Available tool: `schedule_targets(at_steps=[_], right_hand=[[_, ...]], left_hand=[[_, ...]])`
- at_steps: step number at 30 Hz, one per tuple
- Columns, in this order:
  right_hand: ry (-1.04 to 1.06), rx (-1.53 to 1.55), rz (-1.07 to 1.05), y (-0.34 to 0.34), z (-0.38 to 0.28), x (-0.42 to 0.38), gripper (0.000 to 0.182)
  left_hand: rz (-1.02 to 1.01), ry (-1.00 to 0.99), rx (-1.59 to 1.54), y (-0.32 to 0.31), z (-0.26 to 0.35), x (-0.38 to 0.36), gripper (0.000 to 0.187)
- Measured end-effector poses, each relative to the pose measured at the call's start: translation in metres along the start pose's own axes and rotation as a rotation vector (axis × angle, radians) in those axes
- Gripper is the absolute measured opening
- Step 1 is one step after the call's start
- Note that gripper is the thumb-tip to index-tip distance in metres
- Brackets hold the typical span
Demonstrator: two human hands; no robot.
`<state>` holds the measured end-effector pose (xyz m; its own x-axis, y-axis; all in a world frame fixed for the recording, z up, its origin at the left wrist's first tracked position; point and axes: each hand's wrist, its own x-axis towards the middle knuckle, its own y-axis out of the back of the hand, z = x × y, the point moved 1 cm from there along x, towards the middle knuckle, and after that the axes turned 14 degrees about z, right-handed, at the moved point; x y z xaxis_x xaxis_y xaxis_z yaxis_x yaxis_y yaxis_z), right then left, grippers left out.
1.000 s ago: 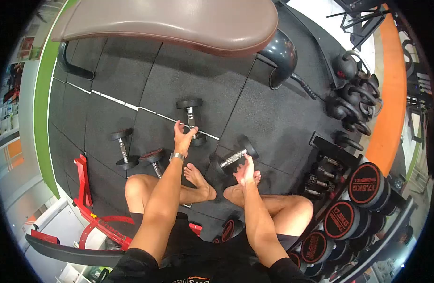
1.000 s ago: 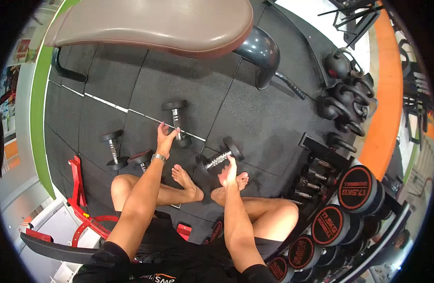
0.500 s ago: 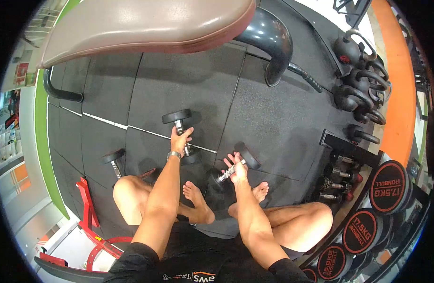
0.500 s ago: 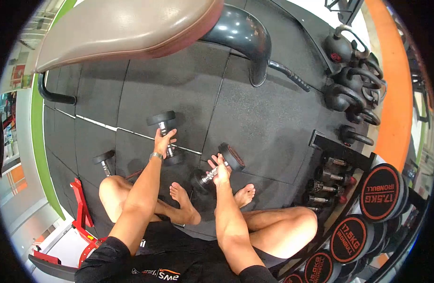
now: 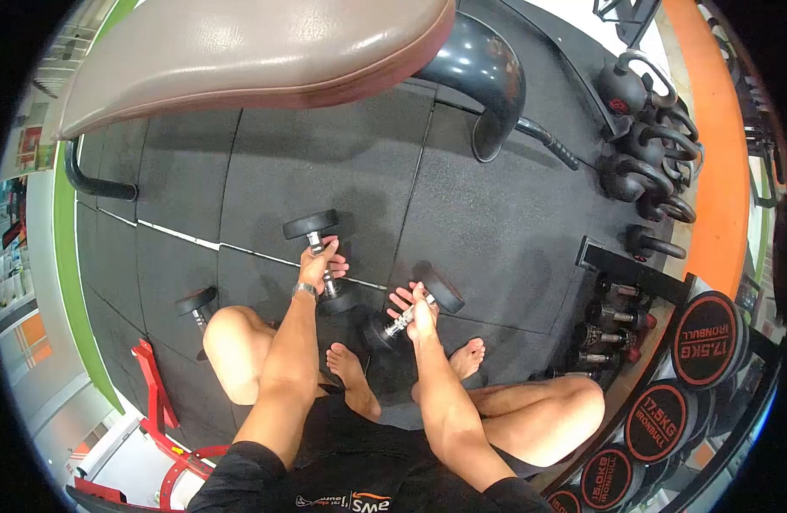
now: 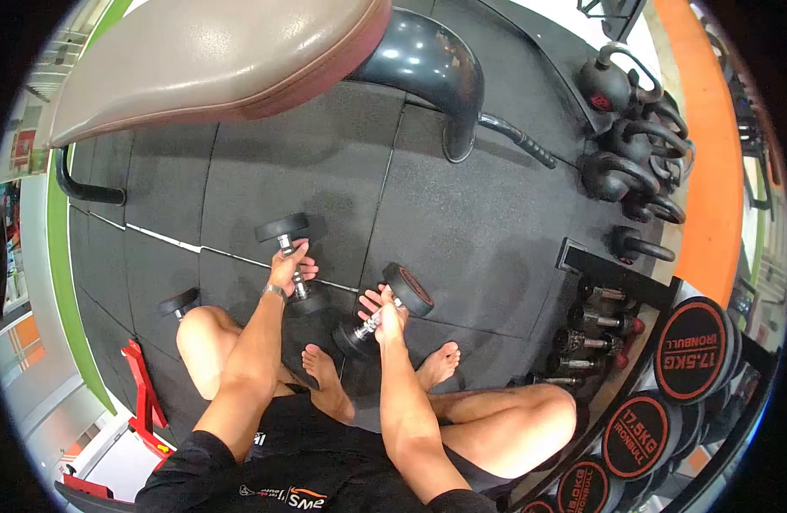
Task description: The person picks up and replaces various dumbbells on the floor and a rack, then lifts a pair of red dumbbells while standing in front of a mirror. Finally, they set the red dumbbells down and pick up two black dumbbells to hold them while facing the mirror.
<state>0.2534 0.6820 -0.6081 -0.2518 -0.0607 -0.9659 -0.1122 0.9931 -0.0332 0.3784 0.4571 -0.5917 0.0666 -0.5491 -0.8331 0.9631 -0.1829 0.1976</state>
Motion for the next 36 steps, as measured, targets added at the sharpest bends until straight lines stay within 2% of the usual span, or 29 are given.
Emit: schedule_targets(at_steps=[7,12,16,19,21,23,24,27,28,33,36], right_hand=[[0.034,0.037,-0.030,0.002,-0.003,-0.006,0.035],[-0.026,0.130,-0.172,0.015,0.003,-0.005,0.054],[-0.100,0.147,-0.255,0.017,0.000,-0.008,0.056],[-0.119,0.134,-0.232,0.017,0.002,-0.003,0.059],[-0.091,0.145,-0.169,0.021,0.009,0.005,0.045],[-0.102,0.162,-0.177,0.032,0.019,0.030,0.041],[-0.076,0.152,-0.044,0.014,0.008,0.004,0.045],[-0.022,0.181,-0.202,0.012,0.008,0.004,0.048],[-0.018,0.193,-0.097,0.009,0.010,0.003,0.050],[-0.021,0.186,-0.073,0.018,0.007,-0.001,0.049],[-0.048,0.226,-0.111,0.047,0.015,-0.004,0.049]], left_hand=[[0.085,-0.062,-0.021,-0.006,-0.006,0.003,0.035],[0.096,-0.073,-0.039,-0.003,-0.008,0.007,0.036],[0.123,-0.049,-0.043,-0.001,-0.011,0.011,0.039],[0.165,-0.027,-0.044,-0.006,-0.004,0.005,0.042],[0.182,-0.007,-0.036,-0.007,-0.002,0.005,0.043],[0.193,-0.016,-0.048,-0.007,-0.003,0.005,0.042],[0.197,-0.017,-0.046,-0.007,-0.005,0.006,0.041],[0.197,-0.036,-0.051,-0.008,-0.007,0.010,0.036],[0.189,-0.041,-0.053,-0.007,-0.009,0.010,0.035],[0.211,-0.068,-0.017,-0.008,-0.010,0.011,0.030],[0.193,-0.060,-0.056,-0.009,-0.012,0.010,0.028]])
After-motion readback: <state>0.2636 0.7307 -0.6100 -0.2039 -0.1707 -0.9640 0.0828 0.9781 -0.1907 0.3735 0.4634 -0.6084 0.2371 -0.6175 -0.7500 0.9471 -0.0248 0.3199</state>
